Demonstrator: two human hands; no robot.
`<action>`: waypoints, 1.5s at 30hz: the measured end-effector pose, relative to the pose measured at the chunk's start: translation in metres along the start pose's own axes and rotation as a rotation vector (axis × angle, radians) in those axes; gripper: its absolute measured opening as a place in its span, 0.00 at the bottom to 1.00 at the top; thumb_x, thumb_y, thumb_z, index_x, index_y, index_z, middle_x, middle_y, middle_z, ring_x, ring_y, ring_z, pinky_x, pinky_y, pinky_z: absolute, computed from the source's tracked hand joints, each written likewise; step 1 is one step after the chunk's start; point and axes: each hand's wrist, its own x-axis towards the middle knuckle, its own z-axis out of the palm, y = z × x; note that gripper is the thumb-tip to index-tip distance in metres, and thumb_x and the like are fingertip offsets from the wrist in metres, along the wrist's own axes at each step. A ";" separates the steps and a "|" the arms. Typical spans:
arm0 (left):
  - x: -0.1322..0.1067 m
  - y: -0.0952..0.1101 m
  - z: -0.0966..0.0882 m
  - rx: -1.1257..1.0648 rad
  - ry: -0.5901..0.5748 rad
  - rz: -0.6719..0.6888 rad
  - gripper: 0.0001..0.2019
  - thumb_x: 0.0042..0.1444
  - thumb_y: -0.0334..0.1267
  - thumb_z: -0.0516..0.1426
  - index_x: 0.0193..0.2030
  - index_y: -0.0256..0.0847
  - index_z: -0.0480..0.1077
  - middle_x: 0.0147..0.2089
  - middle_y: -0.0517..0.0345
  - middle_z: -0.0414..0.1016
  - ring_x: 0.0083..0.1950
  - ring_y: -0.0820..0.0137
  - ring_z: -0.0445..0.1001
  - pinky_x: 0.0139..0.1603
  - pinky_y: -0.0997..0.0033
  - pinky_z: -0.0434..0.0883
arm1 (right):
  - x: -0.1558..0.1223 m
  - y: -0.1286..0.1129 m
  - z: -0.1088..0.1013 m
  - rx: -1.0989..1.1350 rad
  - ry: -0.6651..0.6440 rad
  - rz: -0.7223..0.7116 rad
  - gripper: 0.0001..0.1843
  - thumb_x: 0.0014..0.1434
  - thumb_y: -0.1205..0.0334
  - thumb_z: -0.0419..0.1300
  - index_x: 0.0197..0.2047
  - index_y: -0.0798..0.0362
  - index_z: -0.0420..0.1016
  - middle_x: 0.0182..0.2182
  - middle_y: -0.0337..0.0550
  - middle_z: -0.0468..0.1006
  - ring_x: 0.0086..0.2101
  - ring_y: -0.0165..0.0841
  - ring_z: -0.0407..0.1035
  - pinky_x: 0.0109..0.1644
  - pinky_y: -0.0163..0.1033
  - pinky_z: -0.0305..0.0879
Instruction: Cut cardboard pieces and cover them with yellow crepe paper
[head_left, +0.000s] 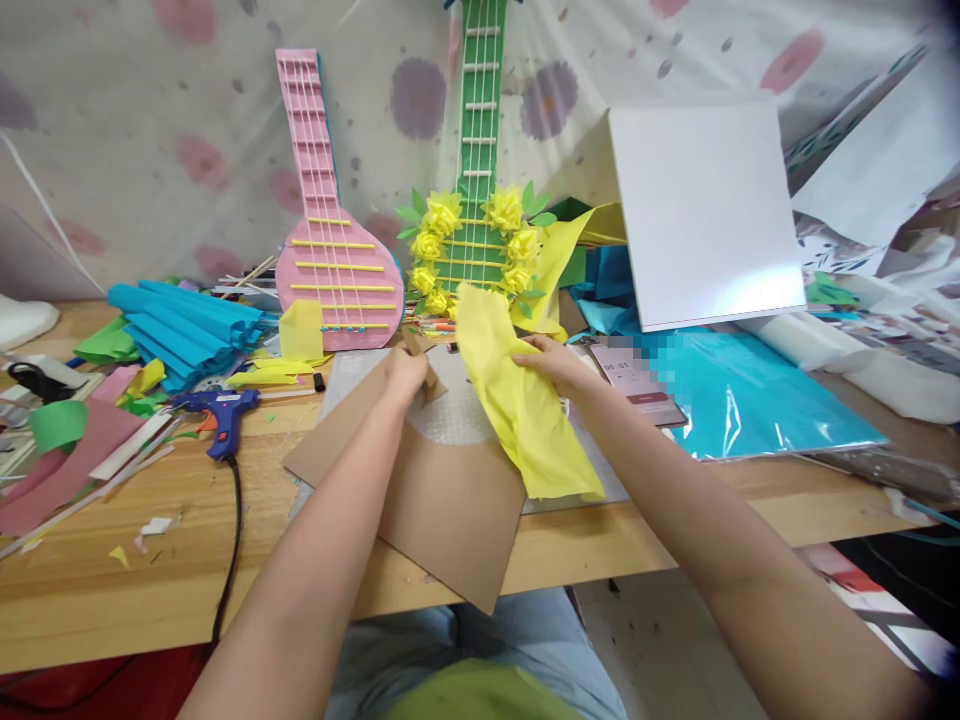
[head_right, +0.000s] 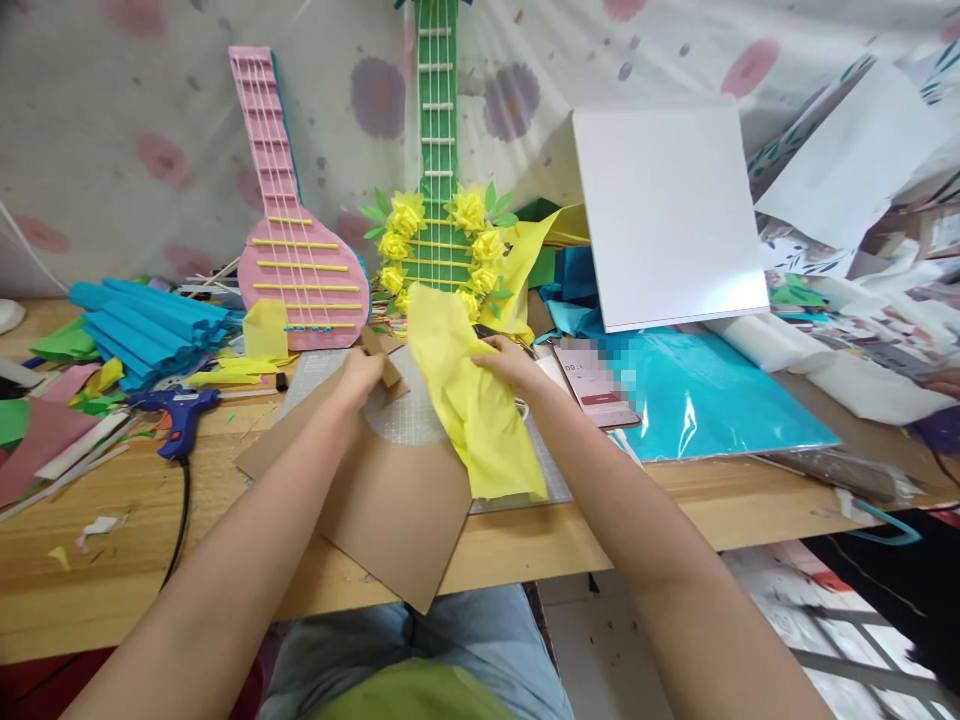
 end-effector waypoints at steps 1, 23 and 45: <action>0.002 0.002 -0.011 -0.028 0.066 -0.047 0.07 0.40 0.30 0.58 0.29 0.40 0.65 0.30 0.52 0.72 0.39 0.59 0.73 0.36 0.64 0.67 | 0.002 0.002 0.011 -0.059 -0.012 -0.015 0.21 0.48 0.64 0.59 0.47 0.54 0.65 0.40 0.48 0.77 0.34 0.36 0.73 0.36 0.41 0.70; -0.048 0.020 -0.050 -0.798 -0.213 -0.259 0.32 0.59 0.56 0.37 0.33 0.30 0.70 0.23 0.54 0.68 0.22 0.74 0.69 0.25 0.75 0.69 | -0.031 0.007 0.112 -1.127 -0.488 -0.856 0.41 0.58 0.39 0.42 0.65 0.61 0.48 0.65 0.56 0.46 0.64 0.43 0.39 0.64 0.52 0.38; -0.022 -0.024 -0.099 -0.152 0.211 -0.100 0.10 0.54 0.34 0.50 0.40 0.35 0.69 0.36 0.48 0.73 0.44 0.61 0.73 0.50 0.57 0.66 | -0.019 -0.015 0.047 -1.110 0.042 -0.400 0.17 0.54 0.71 0.48 0.46 0.55 0.70 0.46 0.50 0.73 0.45 0.38 0.67 0.46 0.39 0.62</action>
